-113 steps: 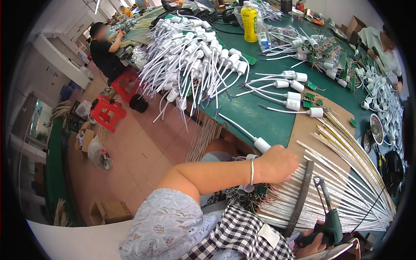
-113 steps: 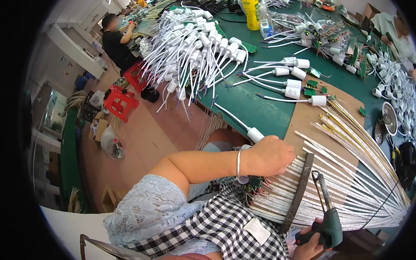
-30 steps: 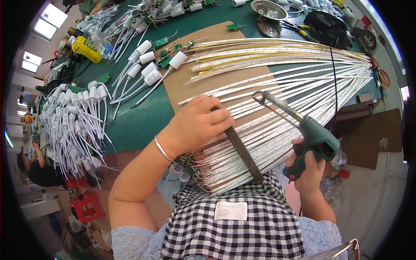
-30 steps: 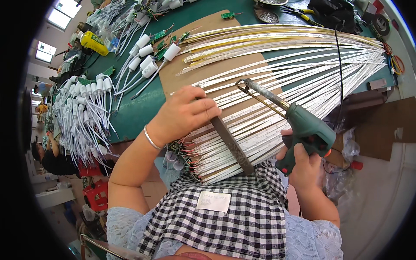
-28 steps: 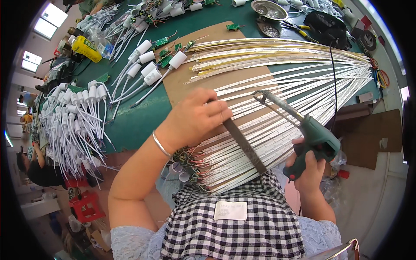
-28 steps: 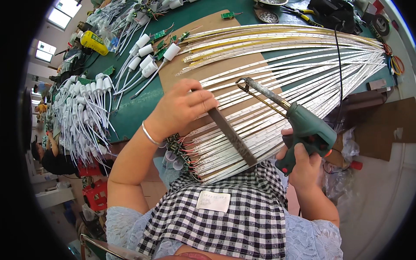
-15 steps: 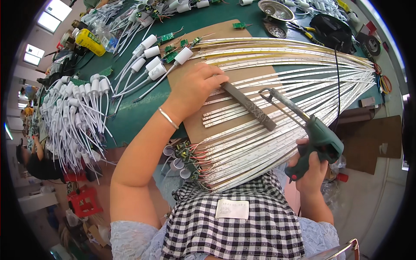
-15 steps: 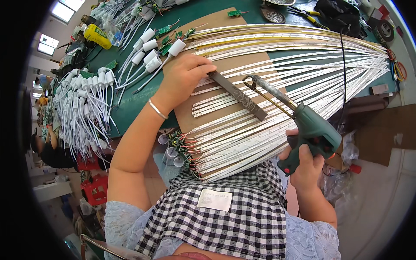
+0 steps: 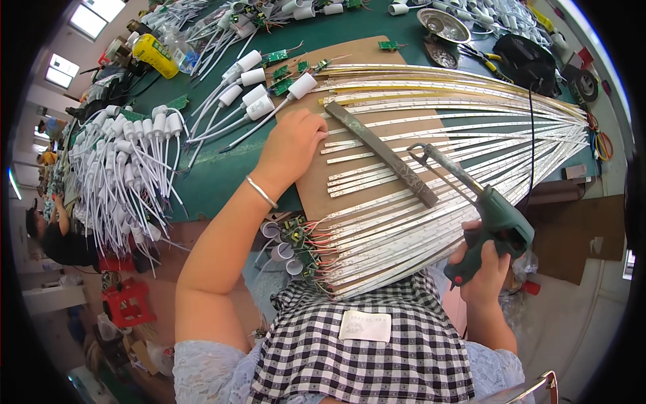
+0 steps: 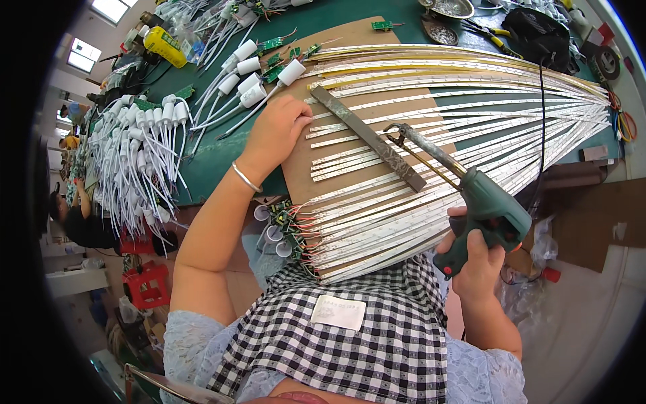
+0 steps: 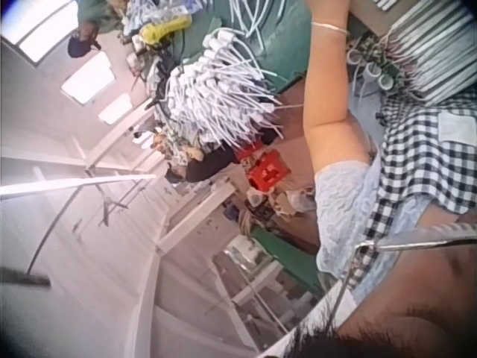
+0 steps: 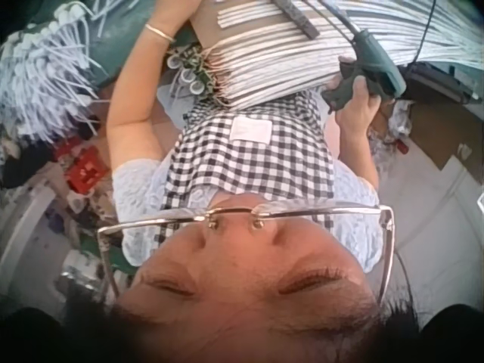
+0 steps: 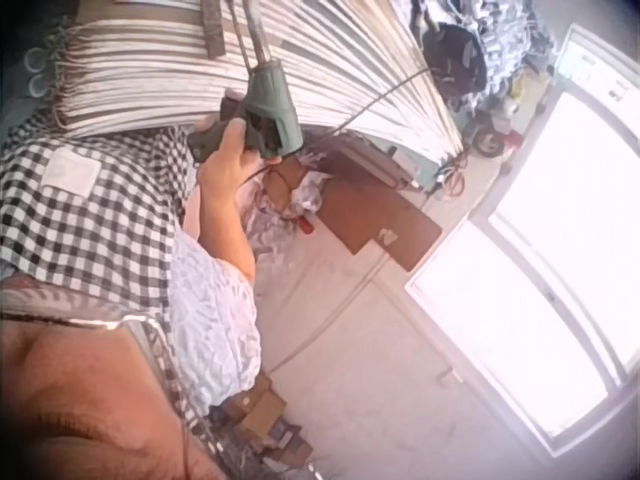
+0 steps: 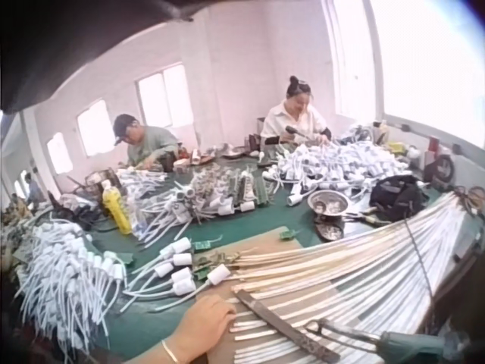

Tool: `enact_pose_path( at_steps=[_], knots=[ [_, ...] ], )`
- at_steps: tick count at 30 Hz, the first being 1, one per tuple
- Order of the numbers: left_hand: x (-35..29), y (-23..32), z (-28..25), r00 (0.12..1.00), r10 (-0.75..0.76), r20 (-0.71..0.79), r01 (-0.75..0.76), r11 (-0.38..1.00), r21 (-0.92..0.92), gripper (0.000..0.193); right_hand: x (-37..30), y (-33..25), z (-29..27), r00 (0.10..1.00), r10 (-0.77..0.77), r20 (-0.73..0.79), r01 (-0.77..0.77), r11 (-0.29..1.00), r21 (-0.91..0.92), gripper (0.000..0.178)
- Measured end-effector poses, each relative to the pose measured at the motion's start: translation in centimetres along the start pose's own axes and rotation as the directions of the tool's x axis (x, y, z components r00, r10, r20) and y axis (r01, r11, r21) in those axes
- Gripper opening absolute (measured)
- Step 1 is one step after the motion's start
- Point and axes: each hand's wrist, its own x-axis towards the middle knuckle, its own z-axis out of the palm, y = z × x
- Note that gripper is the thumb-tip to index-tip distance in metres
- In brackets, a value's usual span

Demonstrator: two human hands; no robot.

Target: The person uses a soldering iron to attach wires to LED strip ends on a workbench. They repeatedly pick up a white wire, position it on the strip, and apply the soldering iron to secure the connection. The person works on multiple LED strips laid out in parallel on a cardboard surface.

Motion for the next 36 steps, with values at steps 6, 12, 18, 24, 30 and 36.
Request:
enact_pose_path(
  at_steps=[6, 12, 18, 24, 30, 36],
  knots=[
    [0.3, 0.9, 0.6, 0.998, -0.026, 0.062, 0.032, 0.996, -0.085, 0.007, -0.1, 0.1, 0.0, 1.0, 0.0, -0.001, 0.0, 1.0, 0.012, 0.047],
    [-0.3, 0.7, -0.2, 0.981, -0.179, 0.081, 0.195, 0.928, -0.319, 0.015, 0.0, 0.3, 0.0, 1.0, 0.014, 0.018, -0.014, 1.0, 0.015, 0.046],
    [0.5, 0.9, -0.5, 1.0, 0.008, -0.006, -0.009, 0.975, -0.222, 0.029, 0.1, 0.4, 0.2, 1.0, 0.009, 0.017, -0.009, 1.0, 0.018, 0.044],
    [1.9, 0.1, 1.9, 0.946, 0.322, 0.045, -0.324, 0.944, 0.058, 0.044, 0.1, 0.3, 0.1, 1.0, -0.008, 0.006, 0.008, 1.0, 0.022, 0.043],
    [1.5, 0.6, 2.5, 0.966, 0.247, 0.074, -0.252, 0.965, 0.07, 0.045, 0.2, 0.6, 0.1, 0.998, 0.053, -0.015, -0.052, 0.997, 0.052, 0.04],
    [1.6, 0.6, 2.3, 0.97, 0.207, 0.127, -0.208, 0.978, -0.003, 0.039, 0.2, 0.7, 0.2, 0.999, 0.04, -0.004, -0.04, 0.998, 0.057, 0.038]
  ],
)
